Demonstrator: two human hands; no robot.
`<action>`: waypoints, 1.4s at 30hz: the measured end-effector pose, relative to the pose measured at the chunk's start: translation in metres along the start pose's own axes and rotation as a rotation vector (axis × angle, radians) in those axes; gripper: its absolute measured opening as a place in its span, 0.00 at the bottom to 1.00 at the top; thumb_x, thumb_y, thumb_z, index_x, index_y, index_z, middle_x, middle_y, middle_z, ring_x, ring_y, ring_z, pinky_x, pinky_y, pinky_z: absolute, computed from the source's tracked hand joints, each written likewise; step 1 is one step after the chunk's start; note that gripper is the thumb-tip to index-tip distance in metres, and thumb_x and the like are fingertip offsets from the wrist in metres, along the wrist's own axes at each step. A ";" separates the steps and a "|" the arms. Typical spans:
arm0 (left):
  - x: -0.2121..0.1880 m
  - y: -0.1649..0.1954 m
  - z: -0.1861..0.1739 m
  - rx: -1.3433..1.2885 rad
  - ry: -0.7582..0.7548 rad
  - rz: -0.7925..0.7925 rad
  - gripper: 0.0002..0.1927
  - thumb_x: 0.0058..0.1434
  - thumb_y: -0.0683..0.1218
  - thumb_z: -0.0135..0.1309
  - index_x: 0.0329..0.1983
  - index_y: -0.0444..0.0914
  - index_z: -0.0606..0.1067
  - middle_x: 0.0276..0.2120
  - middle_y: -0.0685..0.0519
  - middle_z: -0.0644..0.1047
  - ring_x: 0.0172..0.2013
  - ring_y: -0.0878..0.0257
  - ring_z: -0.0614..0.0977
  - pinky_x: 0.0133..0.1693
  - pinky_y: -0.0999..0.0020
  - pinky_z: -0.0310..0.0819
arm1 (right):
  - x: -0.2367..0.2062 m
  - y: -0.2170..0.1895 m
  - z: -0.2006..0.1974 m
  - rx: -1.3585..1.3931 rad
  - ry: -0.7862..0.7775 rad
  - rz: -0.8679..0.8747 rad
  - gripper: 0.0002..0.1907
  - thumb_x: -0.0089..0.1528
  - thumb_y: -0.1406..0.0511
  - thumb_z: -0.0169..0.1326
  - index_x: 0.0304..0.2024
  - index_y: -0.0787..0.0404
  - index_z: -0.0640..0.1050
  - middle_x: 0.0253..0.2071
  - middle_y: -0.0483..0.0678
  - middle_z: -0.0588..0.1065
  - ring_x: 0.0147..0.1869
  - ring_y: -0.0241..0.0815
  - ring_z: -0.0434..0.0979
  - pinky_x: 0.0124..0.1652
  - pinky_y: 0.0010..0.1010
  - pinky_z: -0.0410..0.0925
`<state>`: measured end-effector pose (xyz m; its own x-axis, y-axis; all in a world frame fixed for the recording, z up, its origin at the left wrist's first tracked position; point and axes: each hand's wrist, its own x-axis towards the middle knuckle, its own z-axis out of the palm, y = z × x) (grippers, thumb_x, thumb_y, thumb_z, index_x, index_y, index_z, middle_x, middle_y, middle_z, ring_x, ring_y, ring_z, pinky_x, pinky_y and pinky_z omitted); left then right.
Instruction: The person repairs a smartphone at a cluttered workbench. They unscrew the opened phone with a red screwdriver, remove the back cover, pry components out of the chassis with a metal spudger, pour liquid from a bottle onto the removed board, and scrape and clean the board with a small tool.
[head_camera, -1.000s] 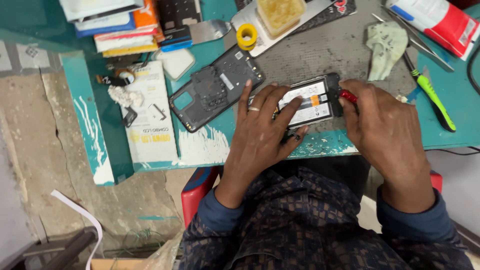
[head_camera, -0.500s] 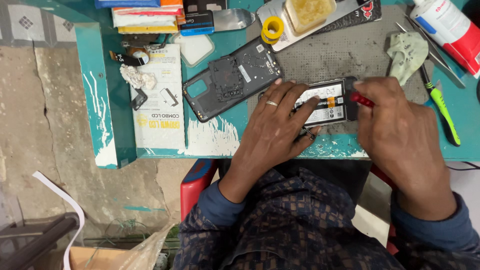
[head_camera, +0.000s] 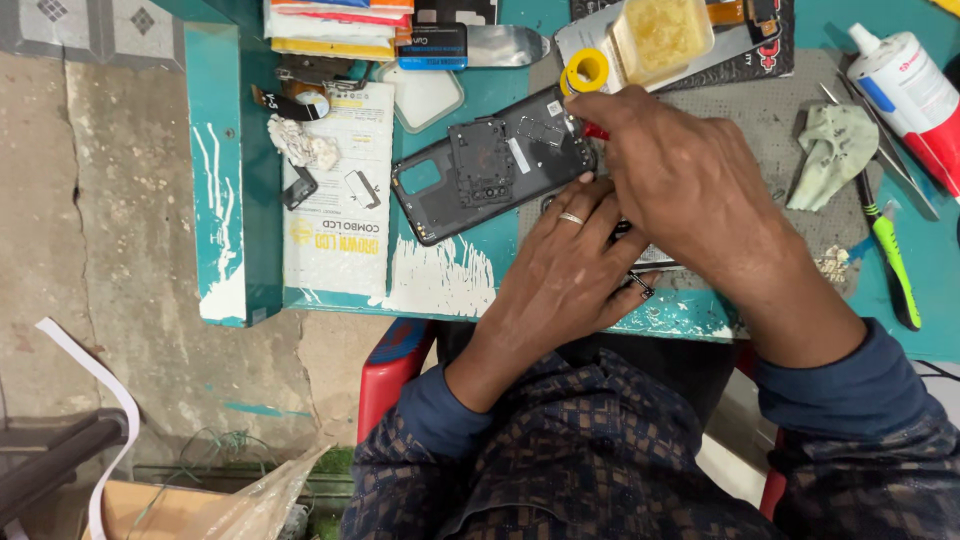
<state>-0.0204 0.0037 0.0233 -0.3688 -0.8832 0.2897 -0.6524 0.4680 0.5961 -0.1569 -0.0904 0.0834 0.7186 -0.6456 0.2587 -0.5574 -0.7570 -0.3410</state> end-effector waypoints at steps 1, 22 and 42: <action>0.000 0.000 -0.001 0.003 -0.010 -0.002 0.27 0.58 0.53 0.63 0.57 0.35 0.75 0.59 0.38 0.70 0.65 0.42 0.69 0.72 0.45 0.58 | 0.000 0.001 0.000 -0.009 0.009 0.011 0.20 0.68 0.74 0.54 0.62 0.65 0.70 0.46 0.57 0.77 0.41 0.56 0.80 0.36 0.45 0.72; 0.020 0.009 0.017 0.013 -0.019 -0.018 0.24 0.65 0.52 0.62 0.60 0.36 0.74 0.61 0.42 0.70 0.65 0.44 0.71 0.72 0.43 0.60 | -0.122 0.039 -0.035 -0.063 0.021 0.414 0.20 0.63 0.71 0.64 0.56 0.63 0.74 0.35 0.56 0.78 0.32 0.52 0.79 0.30 0.40 0.69; 0.035 0.024 0.026 0.039 0.004 0.006 0.26 0.62 0.51 0.64 0.60 0.36 0.75 0.59 0.41 0.71 0.62 0.42 0.72 0.68 0.42 0.63 | -0.127 0.045 -0.037 -0.129 -0.084 0.394 0.26 0.56 0.75 0.51 0.58 0.62 0.72 0.45 0.54 0.75 0.38 0.55 0.81 0.34 0.45 0.73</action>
<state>-0.0664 -0.0153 0.0286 -0.3700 -0.8806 0.2961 -0.6756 0.4738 0.5649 -0.2890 -0.0464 0.0689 0.4684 -0.8818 0.0546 -0.8400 -0.4636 -0.2818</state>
